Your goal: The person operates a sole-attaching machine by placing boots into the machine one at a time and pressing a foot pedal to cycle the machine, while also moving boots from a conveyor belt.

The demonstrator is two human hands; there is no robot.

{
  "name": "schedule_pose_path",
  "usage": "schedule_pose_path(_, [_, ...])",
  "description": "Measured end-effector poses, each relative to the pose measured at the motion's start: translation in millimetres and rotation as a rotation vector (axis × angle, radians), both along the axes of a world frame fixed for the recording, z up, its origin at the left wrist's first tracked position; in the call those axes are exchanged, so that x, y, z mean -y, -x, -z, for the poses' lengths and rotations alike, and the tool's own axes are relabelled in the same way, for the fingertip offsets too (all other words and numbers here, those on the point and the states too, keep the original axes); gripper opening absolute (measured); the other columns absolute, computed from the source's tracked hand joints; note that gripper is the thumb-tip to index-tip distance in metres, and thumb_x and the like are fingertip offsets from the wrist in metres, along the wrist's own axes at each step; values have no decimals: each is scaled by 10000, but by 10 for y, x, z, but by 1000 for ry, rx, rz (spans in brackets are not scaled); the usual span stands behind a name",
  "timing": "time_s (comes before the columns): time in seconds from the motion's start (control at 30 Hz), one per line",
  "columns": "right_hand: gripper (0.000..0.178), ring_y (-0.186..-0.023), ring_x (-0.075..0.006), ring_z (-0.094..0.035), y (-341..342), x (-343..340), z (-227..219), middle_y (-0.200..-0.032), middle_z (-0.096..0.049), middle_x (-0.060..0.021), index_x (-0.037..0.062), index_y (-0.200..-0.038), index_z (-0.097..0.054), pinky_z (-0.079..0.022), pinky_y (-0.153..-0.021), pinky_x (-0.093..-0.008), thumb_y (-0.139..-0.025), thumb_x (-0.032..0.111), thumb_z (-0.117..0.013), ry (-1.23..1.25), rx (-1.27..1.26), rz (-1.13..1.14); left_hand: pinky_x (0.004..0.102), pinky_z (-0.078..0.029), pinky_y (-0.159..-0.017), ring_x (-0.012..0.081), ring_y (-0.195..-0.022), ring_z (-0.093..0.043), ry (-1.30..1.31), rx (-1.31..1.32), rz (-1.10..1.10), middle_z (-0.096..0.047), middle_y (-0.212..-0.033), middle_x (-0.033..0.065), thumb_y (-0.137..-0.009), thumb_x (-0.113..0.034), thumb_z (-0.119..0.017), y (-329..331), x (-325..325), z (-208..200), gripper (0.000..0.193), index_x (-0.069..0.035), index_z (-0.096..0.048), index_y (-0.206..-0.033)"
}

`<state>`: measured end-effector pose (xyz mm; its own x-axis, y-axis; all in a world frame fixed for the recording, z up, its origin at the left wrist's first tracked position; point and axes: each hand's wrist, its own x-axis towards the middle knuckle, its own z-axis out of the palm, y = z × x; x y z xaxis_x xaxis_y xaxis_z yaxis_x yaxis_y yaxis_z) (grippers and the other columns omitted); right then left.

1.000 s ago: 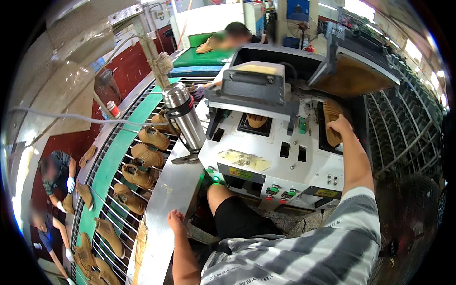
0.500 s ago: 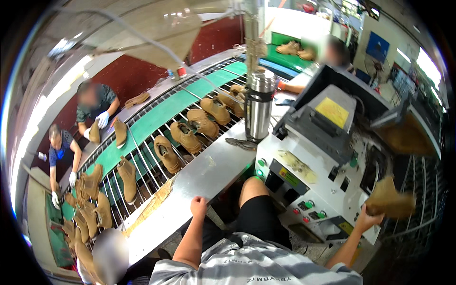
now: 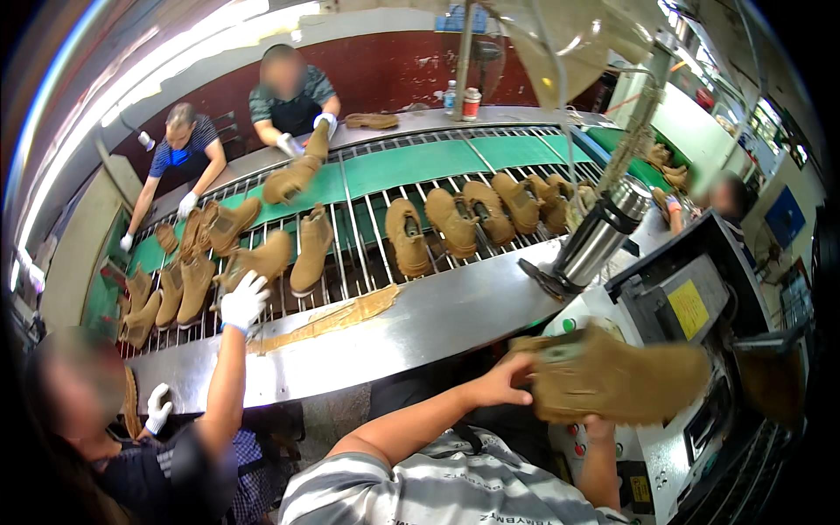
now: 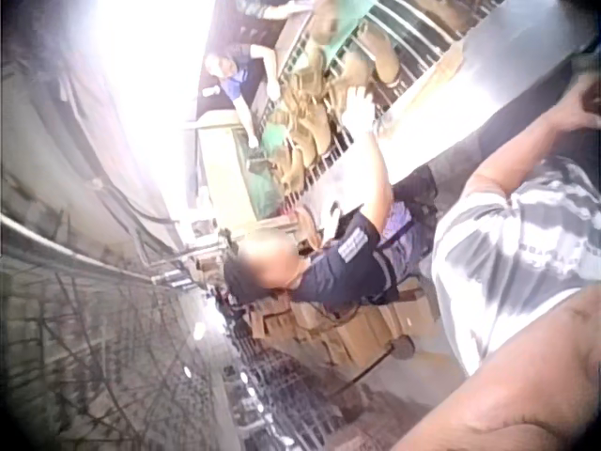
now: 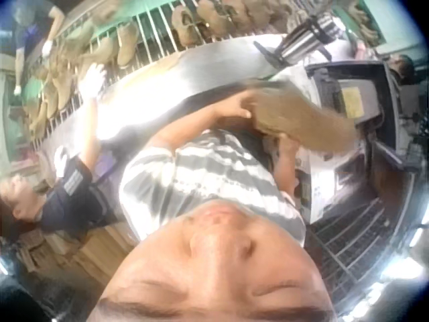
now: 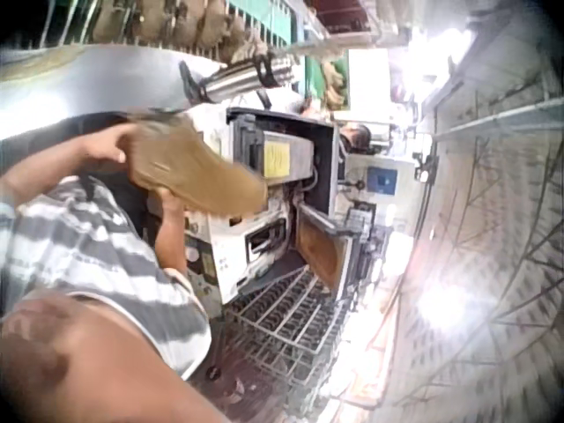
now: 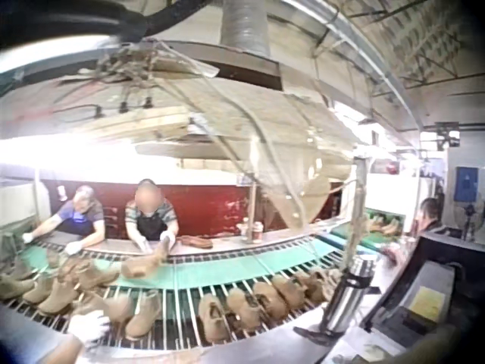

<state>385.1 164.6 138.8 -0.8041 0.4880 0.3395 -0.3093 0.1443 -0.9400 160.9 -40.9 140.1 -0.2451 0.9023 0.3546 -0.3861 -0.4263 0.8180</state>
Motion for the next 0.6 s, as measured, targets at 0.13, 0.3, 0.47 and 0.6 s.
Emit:
schedule_pose_path(0.13, [535,-872,-242,-611,1284,740,-1182,-986,-628,-145,-48,-1029,-645,-478,-746,-312,-862,460,-661,-311,-37,-301,466,-401,-1067,310,-1203,-539,25,728,-118,-564,-1286,135,-713,-339,-787,354,958,-391,800,-20,-438,-1358])
schedule_pose_path(0.3, [205,-646,-189,-594,1834,1067,-952,-715,-623,-78,0,-812,-678,-443,-596,-291,-841,203,-680,-543,20,-260,473,-443,-1031,329,-1181,-556,28,747,-834,-552,-1298,170,-740,-327,-727,815,1802,-42,759,16,-428,-1348])
schedule_pose_path(0.47, [114,-655,-178,-613,1893,1427,-527,-717,-621,-69,26,-823,-686,-482,-614,-274,-824,139,-703,-515,345,-405,457,-450,-1021,325,-1188,-548,11,710,-1147,-550,-1288,179,-818,-137,-614,1477,2244,230,577,37,-429,-1336])
schedule_pose_path(0.6, [99,-663,-177,-623,1939,1526,-399,-724,-625,-70,35,-833,-686,-492,-614,-276,-831,134,-690,-481,374,-411,466,-421,-1051,339,-1215,-526,19,756,-1136,-531,-1321,187,-834,-165,-574,1884,2235,309,584,34,-408,-1357])
